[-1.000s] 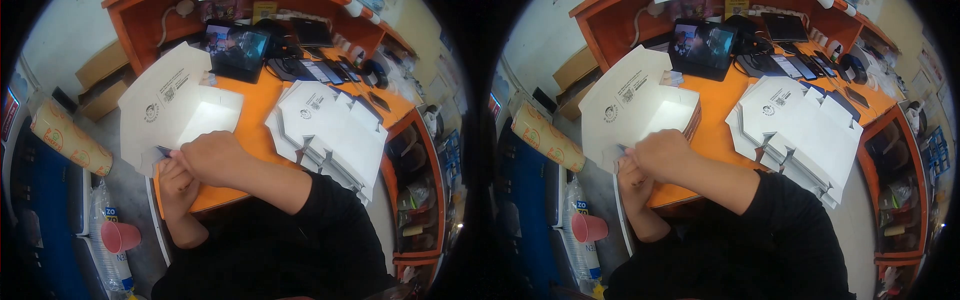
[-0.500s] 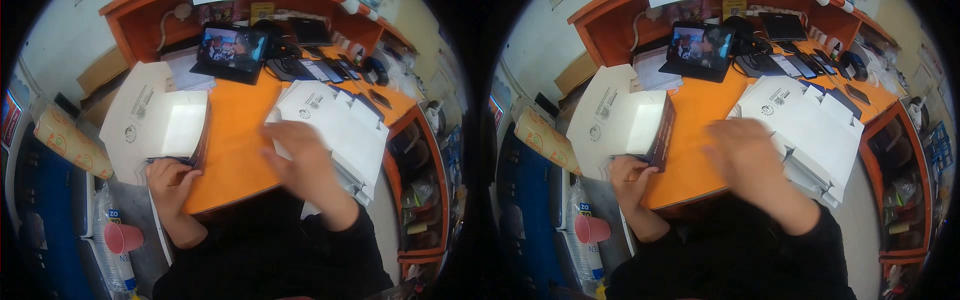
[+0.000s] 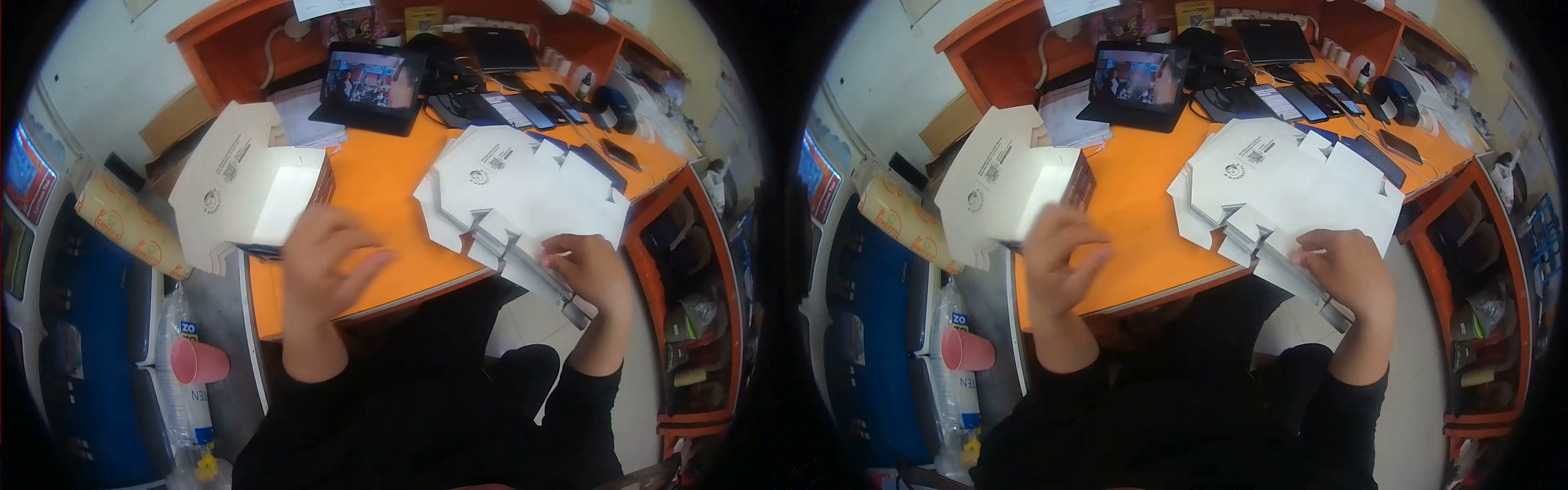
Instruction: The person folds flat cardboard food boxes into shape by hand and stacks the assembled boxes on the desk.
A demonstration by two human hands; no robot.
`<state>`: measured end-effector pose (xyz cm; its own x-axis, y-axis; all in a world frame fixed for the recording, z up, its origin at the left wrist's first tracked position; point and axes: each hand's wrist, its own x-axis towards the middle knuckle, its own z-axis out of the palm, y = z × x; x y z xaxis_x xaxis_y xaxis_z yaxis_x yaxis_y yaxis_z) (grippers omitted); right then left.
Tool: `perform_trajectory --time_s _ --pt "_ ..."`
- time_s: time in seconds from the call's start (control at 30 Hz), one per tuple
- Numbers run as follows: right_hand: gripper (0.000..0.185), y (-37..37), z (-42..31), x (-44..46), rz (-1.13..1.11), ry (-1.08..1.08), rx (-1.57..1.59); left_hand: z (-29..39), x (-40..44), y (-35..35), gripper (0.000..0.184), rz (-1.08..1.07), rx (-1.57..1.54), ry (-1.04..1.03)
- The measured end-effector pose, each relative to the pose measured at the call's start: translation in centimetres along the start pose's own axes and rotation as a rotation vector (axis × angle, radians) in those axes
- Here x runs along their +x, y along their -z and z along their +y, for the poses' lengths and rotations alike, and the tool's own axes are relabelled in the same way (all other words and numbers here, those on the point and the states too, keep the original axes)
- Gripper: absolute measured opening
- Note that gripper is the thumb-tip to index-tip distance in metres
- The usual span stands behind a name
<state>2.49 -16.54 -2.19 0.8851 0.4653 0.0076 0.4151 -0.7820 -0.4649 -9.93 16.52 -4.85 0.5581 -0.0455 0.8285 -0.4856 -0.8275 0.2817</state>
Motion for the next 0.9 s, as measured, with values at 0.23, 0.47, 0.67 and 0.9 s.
perform_trajectory --time_s 0.23,0.47,0.67,0.9 --pt "0.030 0.0 0.8 -0.1 -0.027 -0.006 0.070 5.3 7.8 -10.6 0.044 -0.575 -0.133 -0.112" --pt "0.021 -0.5 1.1 -0.7 0.051 -0.006 -0.051 6.1 11.6 -16.0 0.034 -1.176 -0.178 0.041" --pt "0.033 -0.3 1.2 -2.2 0.140 -0.031 0.091 3.0 8.0 -19.5 0.020 -0.701 -0.471 0.079" --pt "0.052 0.5 3.8 -5.5 0.626 0.404 0.209 1.0 5.5 -19.8 0.014 -0.439 -0.963 0.484"
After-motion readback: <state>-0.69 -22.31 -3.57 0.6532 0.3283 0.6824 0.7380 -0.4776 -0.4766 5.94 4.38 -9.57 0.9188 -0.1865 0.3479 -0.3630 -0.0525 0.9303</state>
